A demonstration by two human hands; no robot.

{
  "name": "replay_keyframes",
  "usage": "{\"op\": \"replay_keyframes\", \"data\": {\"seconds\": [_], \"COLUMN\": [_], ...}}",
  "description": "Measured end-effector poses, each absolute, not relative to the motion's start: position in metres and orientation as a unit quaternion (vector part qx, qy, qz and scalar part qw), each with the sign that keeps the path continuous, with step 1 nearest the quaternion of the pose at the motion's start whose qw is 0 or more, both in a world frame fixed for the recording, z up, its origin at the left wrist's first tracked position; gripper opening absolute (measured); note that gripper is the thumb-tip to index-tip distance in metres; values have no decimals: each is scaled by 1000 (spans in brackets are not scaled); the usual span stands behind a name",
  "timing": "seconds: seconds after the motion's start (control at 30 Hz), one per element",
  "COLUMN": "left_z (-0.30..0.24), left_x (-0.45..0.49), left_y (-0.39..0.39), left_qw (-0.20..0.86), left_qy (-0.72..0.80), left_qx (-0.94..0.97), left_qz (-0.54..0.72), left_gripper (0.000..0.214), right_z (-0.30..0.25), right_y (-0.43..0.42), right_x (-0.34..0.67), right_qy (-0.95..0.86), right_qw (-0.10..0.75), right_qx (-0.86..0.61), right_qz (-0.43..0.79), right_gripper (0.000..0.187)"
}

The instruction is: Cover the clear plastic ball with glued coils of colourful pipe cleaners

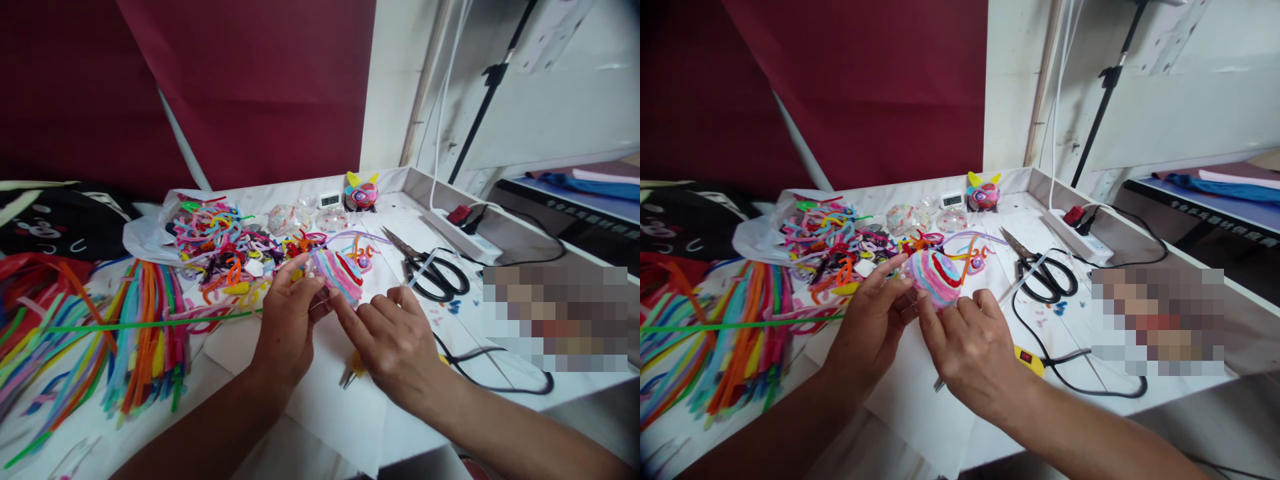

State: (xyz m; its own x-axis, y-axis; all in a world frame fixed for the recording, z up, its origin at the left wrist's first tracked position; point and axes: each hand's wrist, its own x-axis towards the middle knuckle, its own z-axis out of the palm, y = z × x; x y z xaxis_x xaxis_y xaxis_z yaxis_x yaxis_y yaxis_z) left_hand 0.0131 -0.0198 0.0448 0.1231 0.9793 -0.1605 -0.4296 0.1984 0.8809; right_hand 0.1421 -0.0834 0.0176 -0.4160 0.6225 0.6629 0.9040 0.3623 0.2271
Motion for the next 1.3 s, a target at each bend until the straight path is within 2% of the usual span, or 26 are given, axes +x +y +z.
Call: {"op": "replay_keyframes", "data": {"seconds": [0.47, 0.97, 1.3], "left_z": [46, 46, 45], "left_x": [15, 15, 16], "left_y": [-20, -21, -22], "left_qw": [678, 661, 657], "left_qy": [385, 412, 428], "left_qx": [330, 353, 342], "left_qz": [532, 519, 517], "left_gripper": [52, 64, 61], "right_z": [15, 17, 16], "right_y": [-85, -86, -86], "right_x": [142, 142, 141], "right_qy": [-787, -790, -793], "right_qw": [237, 236, 241], "right_qx": [-490, -488, -485], "right_qz": [-292, -288, -281], "right_gripper": [33, 32, 33]}}
